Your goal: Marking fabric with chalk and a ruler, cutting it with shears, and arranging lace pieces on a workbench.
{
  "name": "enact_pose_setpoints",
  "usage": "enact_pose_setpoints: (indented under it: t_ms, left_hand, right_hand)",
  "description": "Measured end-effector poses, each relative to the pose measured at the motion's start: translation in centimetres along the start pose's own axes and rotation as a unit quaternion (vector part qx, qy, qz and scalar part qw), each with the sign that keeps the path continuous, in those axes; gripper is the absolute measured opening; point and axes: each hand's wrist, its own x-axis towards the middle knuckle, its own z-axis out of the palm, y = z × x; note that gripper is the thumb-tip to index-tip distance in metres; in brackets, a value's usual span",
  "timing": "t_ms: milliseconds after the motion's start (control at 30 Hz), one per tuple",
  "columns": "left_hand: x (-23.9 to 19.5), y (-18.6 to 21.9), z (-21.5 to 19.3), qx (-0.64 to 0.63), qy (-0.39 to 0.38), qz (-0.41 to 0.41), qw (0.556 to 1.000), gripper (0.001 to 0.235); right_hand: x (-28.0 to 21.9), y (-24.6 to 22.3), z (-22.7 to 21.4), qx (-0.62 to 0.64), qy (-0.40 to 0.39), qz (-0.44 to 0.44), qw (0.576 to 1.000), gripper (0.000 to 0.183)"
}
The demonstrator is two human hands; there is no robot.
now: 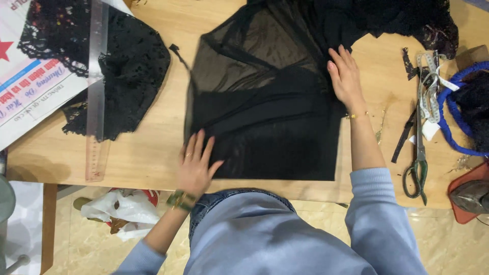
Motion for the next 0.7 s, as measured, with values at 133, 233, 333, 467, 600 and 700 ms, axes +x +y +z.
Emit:
enact_pose_setpoints:
  t_ms: [133, 233, 333, 467, 600, 700]
  left_hand:
    - [0.7, -1.2, -1.7, 0.043, 0.056, -0.045, 0.996, 0.056]
    - [7.2, -2.1, -2.6, -0.001, 0.107, -0.007, 0.994, 0.039]
    - [16.1, -3.8, 0.6, -0.1, 0.042, 0.067, 0.992, 0.047]
    - [26.9, -7.2, 5.4, -0.093, -0.059, 0.099, 0.989, 0.064]
    - [32.7, -10.3, 6.2, -0.1, 0.005, 0.095, 0.99, 0.06]
    - [35.0, -11.8, 7.4, -0.085, 0.026, 0.092, 0.992, 0.06]
  right_hand:
    - [0.9, 6.0, 0.2, -0.075, -0.005, 0.022, 0.997, 0.053]
    - [0.3, 6.5, -1.2, -0.061, -0.008, 0.073, 0.995, 0.051]
    - [0.4, 7.0, -1.4, -0.061, 0.01, 0.112, 0.992, 0.048]
    - [0.5, 9.8, -0.8, -0.092, 0.046, 0.099, 0.99, 0.048]
    - [1.4, 11.2, -1.1, -0.102, 0.071, 0.12, 0.985, 0.051]
    - [1.8, 13.5, -1.1, -0.116, 0.077, 0.129, 0.982, 0.052]
